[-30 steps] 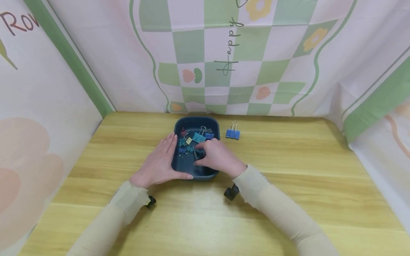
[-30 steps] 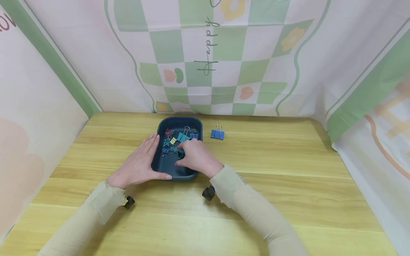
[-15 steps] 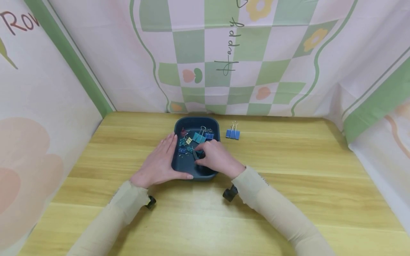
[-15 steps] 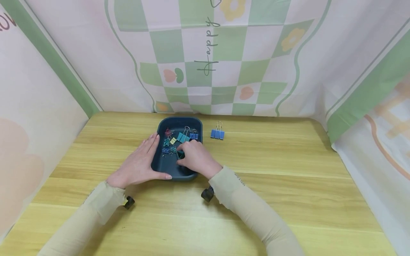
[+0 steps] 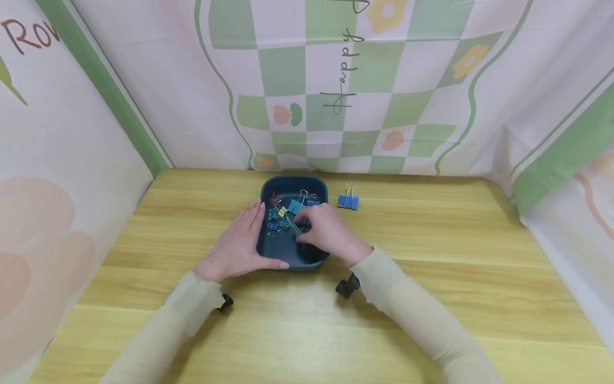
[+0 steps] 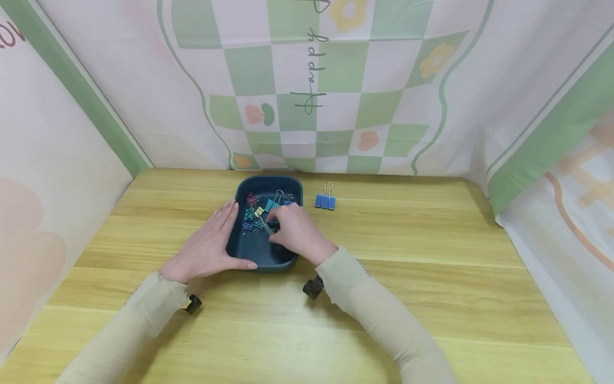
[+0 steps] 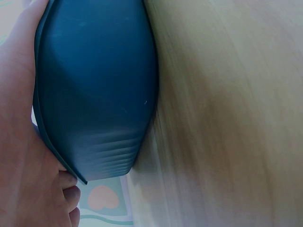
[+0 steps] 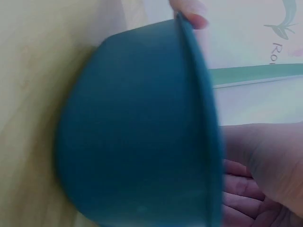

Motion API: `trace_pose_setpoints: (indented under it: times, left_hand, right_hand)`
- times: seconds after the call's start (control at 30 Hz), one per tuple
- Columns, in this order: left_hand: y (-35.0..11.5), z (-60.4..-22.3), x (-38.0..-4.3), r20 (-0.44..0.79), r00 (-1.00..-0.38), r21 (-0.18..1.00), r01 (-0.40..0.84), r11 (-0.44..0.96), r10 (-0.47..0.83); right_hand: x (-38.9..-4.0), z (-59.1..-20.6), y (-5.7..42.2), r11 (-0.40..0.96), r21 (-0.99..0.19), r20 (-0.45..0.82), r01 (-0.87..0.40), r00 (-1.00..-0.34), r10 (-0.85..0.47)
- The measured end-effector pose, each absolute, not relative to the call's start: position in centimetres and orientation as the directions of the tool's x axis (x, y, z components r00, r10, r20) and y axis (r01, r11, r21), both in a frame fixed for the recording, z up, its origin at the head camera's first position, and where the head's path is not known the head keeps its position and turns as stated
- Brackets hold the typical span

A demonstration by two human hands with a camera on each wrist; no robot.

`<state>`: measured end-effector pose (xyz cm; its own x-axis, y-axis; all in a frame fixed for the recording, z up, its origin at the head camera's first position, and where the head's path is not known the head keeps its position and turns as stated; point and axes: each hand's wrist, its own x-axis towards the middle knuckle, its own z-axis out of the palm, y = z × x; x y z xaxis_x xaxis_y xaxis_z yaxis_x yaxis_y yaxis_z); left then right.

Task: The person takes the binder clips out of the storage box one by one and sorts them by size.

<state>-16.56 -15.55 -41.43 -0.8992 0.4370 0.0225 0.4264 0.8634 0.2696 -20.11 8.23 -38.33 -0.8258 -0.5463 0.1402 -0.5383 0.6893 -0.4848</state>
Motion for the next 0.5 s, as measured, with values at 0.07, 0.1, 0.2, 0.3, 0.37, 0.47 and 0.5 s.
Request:
trace_pose_setpoints:
  times: [0.07, 0.1, 0.2, 0.3, 0.37, 0.47, 0.5]
  left_hand:
    - [-15.6, -41.4, -16.6, 0.02, -0.9, 0.272, 0.423, 0.864, 0.435]
    - [-15.6, -41.4, -16.6, 0.019, -0.901, 0.273, 0.422, 0.864, 0.434]
    - [-15.6, -41.4, -16.6, 0.023, -0.9, 0.278, 0.423, 0.863, 0.434]
    - [-15.6, -41.4, -16.6, 0.025, -0.9, 0.28, 0.424, 0.861, 0.435]
    - [-15.6, -41.4, -16.6, 0.024, -0.9, 0.282, 0.423, 0.861, 0.435]
    - [-15.6, -41.4, -16.6, 0.023, -0.901, 0.289, 0.421, 0.86, 0.433]
    - [-15.6, -41.4, -16.6, 0.023, -0.901, 0.289, 0.421, 0.86, 0.433]
  right_hand:
    - [-20.1, -38.0, 8.4, 0.68, -0.486, 0.168, -0.549, -0.822, -0.544]
    - [-20.2, -37.7, 8.5, 0.676, -0.484, 0.183, -0.555, -0.82, -0.542]
    - [-20.3, -37.2, 8.8, 0.672, -0.467, 0.231, -0.574, -0.813, -0.534]
    - [-20.3, -36.6, 9.2, 0.663, -0.463, 0.279, -0.588, -0.807, -0.52]
    - [-20.3, -36.1, 9.5, 0.656, -0.467, 0.31, -0.592, -0.805, -0.506]
    - [-20.3, -35.5, 10.0, 0.621, -0.528, 0.334, -0.579, -0.814, -0.476]
    - [-20.4, -35.3, 10.2, 0.609, -0.554, 0.335, -0.568, -0.822, -0.462]
